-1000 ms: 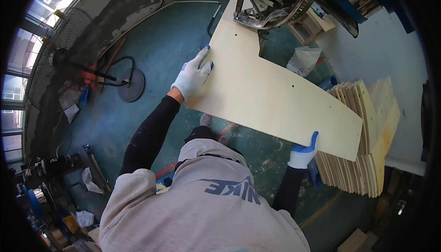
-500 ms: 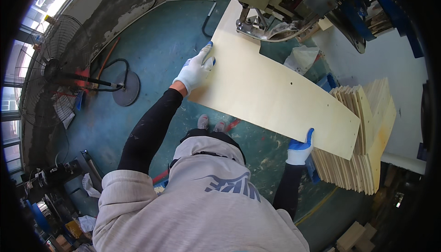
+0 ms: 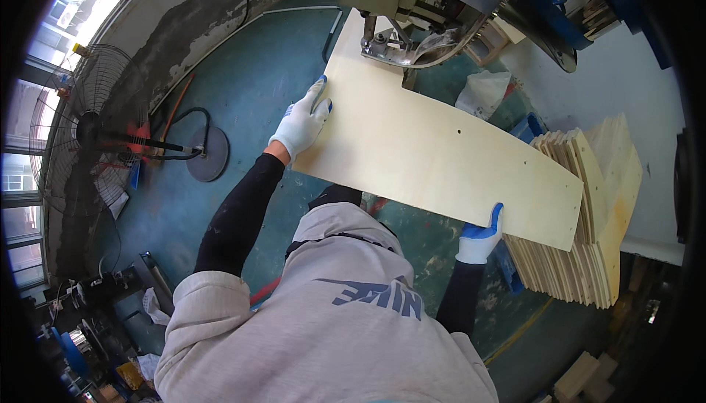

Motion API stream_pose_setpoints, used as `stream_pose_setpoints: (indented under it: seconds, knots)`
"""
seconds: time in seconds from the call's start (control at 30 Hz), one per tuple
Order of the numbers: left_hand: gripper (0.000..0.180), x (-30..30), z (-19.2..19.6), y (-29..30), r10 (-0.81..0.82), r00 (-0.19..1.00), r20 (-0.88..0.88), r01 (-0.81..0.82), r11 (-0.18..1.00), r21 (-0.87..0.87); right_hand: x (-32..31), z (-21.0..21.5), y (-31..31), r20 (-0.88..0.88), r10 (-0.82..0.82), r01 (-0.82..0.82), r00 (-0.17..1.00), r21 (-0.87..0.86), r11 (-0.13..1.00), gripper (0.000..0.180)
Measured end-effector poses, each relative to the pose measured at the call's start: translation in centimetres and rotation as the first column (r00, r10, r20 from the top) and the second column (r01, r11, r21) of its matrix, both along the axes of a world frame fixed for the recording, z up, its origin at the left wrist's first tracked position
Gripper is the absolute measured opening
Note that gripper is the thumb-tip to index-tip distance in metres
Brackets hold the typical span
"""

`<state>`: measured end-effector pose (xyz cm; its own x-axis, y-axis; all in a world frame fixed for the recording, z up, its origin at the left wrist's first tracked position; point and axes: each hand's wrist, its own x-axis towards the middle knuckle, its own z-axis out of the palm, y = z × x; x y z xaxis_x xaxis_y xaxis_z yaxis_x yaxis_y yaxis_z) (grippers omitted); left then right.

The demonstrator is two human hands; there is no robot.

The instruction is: The person places a wooden board onto a machine which fastens metal hardware into pre-drilled holes. The person picks up the board from a stack, positions it under the machine for several cycles, then places the finished board onto a separate stack.

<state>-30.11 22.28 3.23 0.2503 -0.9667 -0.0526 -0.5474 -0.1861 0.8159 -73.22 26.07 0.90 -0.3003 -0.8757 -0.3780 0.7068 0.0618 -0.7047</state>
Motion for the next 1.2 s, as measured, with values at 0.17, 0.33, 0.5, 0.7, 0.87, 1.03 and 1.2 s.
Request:
stream_pose_setpoints:
  seconds: [0.17,0.33,0.5,0.7,0.87,1.03,1.2]
  knots:
    - [0.056,-0.8,1.5,0.1,0.037,0.998,-0.043,-0.036,0.999,0.016,-0.2,-0.2,-0.4,0.03,0.019,-0.019,0.999,0.0,1.0,0.039]
    - [0.055,0.1,3.5,3.2,0.131,0.983,-0.132,-0.124,0.991,0.055,0.6,-0.5,0.2,-0.008,0.092,-0.092,0.996,-0.02,0.996,0.045]
    - [0.055,8.0,0.1,7.6,0.21,0.955,-0.21,-0.229,0.971,-0.072,7.4,-1.5,2.0,0.107,0.15,-0.157,0.983,0.069,0.985,0.043]
    - [0.054,16.1,1.1,3.6,0.192,0.906,-0.378,-0.244,0.965,-0.093,15.6,-2.0,-1.7,0.125,0.144,-0.146,0.982,0.012,0.989,0.041]
    - [0.055,19.6,1.2,-1.2,0.097,0.926,-0.365,-0.153,0.98,-0.127,19.1,-2.2,-3.1,0.114,0.039,-0.039,0.993,-0.003,0.999,0.04]
    - [0.053,22.9,-0.7,-4.6,0.054,0.918,-0.392,-0.127,0.978,-0.163,21.1,-2.5,-4.6,0.08,-0.032,0.033,0.996,-0.018,0.999,0.04]
    - [0.054,24.3,-2.1,-8.4,0.029,0.97,-0.242,-0.063,0.989,-0.136,22.4,-3.0,-6.6,0.097,-0.034,0.032,0.995,0.021,0.999,0.04]
